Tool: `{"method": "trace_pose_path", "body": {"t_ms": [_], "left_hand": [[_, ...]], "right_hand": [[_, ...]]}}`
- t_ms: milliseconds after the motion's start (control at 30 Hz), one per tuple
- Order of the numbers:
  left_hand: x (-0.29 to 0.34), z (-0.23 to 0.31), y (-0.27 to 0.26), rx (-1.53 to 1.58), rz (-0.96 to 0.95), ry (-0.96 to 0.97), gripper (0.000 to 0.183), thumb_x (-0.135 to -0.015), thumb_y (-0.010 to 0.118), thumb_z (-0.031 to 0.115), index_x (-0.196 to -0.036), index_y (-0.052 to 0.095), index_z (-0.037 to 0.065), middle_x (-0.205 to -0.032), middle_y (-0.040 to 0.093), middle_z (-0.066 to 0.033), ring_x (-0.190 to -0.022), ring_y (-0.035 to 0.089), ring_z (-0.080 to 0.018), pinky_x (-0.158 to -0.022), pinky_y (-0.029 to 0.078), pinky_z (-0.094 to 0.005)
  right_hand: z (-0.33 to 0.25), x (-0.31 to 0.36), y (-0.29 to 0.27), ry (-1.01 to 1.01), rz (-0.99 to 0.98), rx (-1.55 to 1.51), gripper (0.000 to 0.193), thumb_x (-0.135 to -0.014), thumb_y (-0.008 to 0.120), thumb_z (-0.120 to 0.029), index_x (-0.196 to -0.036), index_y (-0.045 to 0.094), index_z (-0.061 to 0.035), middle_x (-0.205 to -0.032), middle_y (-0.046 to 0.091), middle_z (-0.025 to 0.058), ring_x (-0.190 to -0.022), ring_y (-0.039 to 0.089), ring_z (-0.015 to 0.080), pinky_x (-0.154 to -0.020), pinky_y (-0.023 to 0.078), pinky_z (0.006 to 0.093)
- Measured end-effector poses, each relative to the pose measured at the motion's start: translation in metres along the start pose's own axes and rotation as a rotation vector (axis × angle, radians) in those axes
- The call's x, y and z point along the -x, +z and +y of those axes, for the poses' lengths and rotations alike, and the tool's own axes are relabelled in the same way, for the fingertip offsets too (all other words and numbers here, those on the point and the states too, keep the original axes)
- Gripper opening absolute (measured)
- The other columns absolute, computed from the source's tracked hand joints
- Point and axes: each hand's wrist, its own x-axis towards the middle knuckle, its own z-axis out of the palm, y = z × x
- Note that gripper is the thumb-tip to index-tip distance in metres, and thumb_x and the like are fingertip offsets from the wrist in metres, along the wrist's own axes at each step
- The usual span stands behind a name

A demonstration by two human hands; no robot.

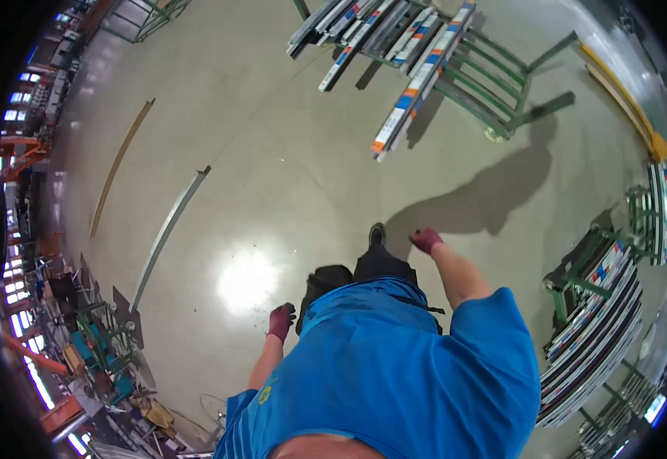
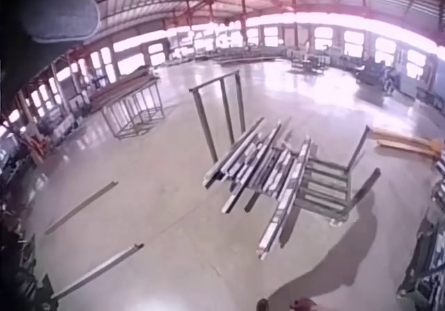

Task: Assembling metal frame segments into a larger structure using an electric screwdriver.

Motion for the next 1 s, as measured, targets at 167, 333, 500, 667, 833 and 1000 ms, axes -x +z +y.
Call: {"method": "trace_pose_path", "body": {"t_ms": [167,333,500,667,833,1000], "left_hand": [[-0.048,0.055,-0.027,-0.224,-0.156,-0.063,0.031,-0.097,0.060,0.035,-0.097,0.073,0.007,-0.088,0.072,-0.0050,-0.072,0.068,-0.0162,-0.059,0.050,-0.0353],[-0.169,0.126,-0.041,-0.903,-0.222,0.366,0.026,-0.098,0.059,0.028,-0.112,0.071,0.010,-0.107,0.075,-0.0180,-0.104,0.071,-0.0403,-0.089,0.057,-0.0473],[-0.284,0.330,-0.069,0.068,0.036,0.062,0.030,-0.104,0.055,0.026,-0.107,0.074,0.002,-0.094,0.075,-0.0068,-0.082,0.069,-0.0168,-0.074,0.053,-0.0311],[-0.298,0.569,-0.089,0.053,-0.006,0.386,0.034,-0.107,0.057,0.021,-0.127,0.068,-0.004,-0.114,0.075,-0.0125,-0.101,0.070,-0.0194,-0.093,0.054,-0.0330],[-0.315,0.641,-0.076,-0.167,0.032,0.262,0.033,-0.107,0.055,0.017,-0.127,0.068,-0.006,-0.120,0.074,-0.0164,-0.113,0.069,-0.0228,-0.103,0.052,-0.0350],[-0.335,0.570,-0.042,-0.379,0.087,0.002,0.035,-0.102,0.066,0.018,-0.130,0.065,-0.003,-0.123,0.072,-0.0150,-0.114,0.068,-0.0223,-0.100,0.055,-0.0357]], "right_hand": [[-0.159,-0.147,-0.157,-0.124,0.339,-0.073,0.056,-0.094,0.065,-0.051,-0.121,0.067,-0.0020,-0.116,0.071,0.0256,-0.109,0.068,0.0428,-0.094,0.054,0.0496],[-0.262,-0.262,-0.252,-0.144,0.391,-0.296,0.053,-0.096,0.069,-0.047,-0.120,0.068,-0.0001,-0.102,0.074,0.0201,-0.093,0.072,0.0320,-0.084,0.055,0.0435],[-0.298,-0.344,-0.267,-0.026,0.344,-0.266,0.049,-0.097,0.068,-0.043,-0.125,0.068,-0.0030,-0.099,0.074,0.0176,-0.089,0.071,0.0297,-0.083,0.055,0.0412],[-0.281,-0.491,-0.309,-0.469,0.470,0.588,0.052,-0.090,0.069,-0.023,-0.140,0.061,-0.0130,-0.118,0.069,0.0223,-0.105,0.070,0.0361,-0.090,0.056,0.0435],[-0.317,-0.688,-0.356,0.111,0.222,-0.197,0.076,-0.082,0.075,-0.022,-0.154,0.050,-0.0193,-0.136,0.062,0.0233,-0.122,0.064,0.0385,-0.101,0.054,0.0451],[-0.388,-0.876,-0.306,0.373,0.384,-0.705,0.095,-0.074,0.087,-0.059,-0.139,0.054,0.0016,-0.122,0.067,0.0246,-0.109,0.068,0.0360,-0.095,0.054,0.0429]]}}
